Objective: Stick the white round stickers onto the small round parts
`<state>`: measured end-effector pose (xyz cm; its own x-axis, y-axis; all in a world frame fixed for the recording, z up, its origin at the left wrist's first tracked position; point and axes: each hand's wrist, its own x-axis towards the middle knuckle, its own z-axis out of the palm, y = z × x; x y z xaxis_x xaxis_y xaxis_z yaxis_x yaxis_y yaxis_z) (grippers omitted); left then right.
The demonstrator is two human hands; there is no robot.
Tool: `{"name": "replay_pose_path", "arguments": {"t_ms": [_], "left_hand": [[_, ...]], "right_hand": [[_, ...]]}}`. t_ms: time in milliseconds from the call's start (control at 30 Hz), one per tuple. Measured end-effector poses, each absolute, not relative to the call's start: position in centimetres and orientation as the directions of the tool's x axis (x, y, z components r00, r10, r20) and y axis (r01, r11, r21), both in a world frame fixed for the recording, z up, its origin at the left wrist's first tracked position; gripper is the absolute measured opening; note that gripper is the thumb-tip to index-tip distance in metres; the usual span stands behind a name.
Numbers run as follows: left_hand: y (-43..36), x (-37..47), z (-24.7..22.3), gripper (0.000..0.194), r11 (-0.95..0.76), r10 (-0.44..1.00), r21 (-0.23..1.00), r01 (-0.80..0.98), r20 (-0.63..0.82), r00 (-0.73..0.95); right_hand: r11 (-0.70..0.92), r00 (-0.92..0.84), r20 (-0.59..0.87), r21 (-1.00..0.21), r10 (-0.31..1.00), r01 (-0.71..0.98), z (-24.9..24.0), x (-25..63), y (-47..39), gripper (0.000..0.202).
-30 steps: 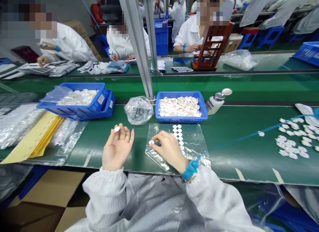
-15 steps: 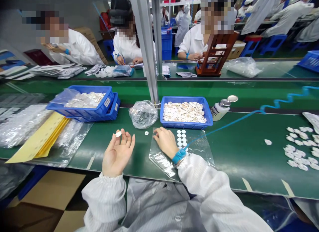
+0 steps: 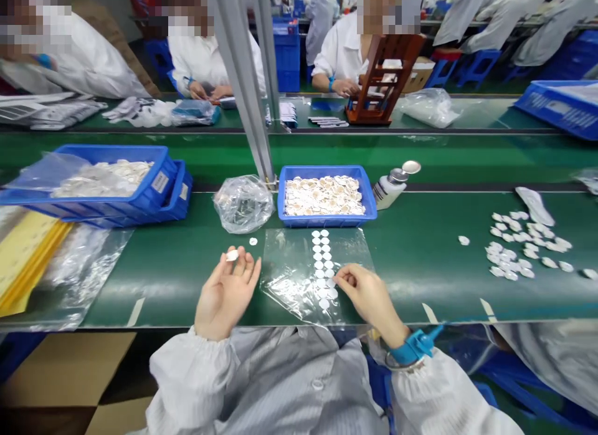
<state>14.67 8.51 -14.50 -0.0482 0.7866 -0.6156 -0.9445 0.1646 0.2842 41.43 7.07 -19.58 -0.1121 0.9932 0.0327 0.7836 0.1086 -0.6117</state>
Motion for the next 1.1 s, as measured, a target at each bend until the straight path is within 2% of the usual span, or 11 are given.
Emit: {"name": "replay_pose_path", "arguments": {"t_ms": [100,200,333,633,800,967,1100], "left_hand": [[7.1,18.9,-15.9,0.018,0.362,0.753,0.254,-0.897,-0.647,0.121],[5.6,22.2,-17.8,0.016,0.458,0.755,0.296,-0.838,-0.628,0.19],[4.6,23.7,-20.0,0.014,0.459,0.785,0.373,-0.806,-0.596,0.171],[4.2,23.3,-20.6,0.009,0.417,0.838,0.415,-0.809,-0.52,0.166],[4.0,23.3,-20.3,0.009,0.414,0.84,0.409,-0.813,-0.516,0.168],[4.3,23.3,-19.9,0.012,0.419,0.821,0.371,-0.829,-0.544,0.172],[5.5,23.7,-17.7,0.02,0.432,0.797,0.257,-0.864,-0.557,0.233]], "right_hand": [[0.171,-0.21,0.012,-0.627,0.978,0.76,-20.2,41.0,4.8,0.016],[0.207,-0.244,0.02,-0.597,0.97,0.775,-20.8,40.1,3.7,0.005],[0.214,-0.211,0.067,-0.519,0.975,0.827,-21.5,39.6,3.3,0.011],[0.303,-0.259,0.158,-0.439,0.953,0.846,-21.5,39.5,3.0,0.011],[0.317,-0.277,0.156,-0.478,0.948,0.819,-21.5,40.0,3.0,0.02],[0.259,-0.197,0.17,-0.573,0.966,0.777,-20.0,40.0,2.9,0.028],[0.353,-0.338,0.158,-0.663,0.928,0.66,-16.9,38.0,3.2,0.022]]}}
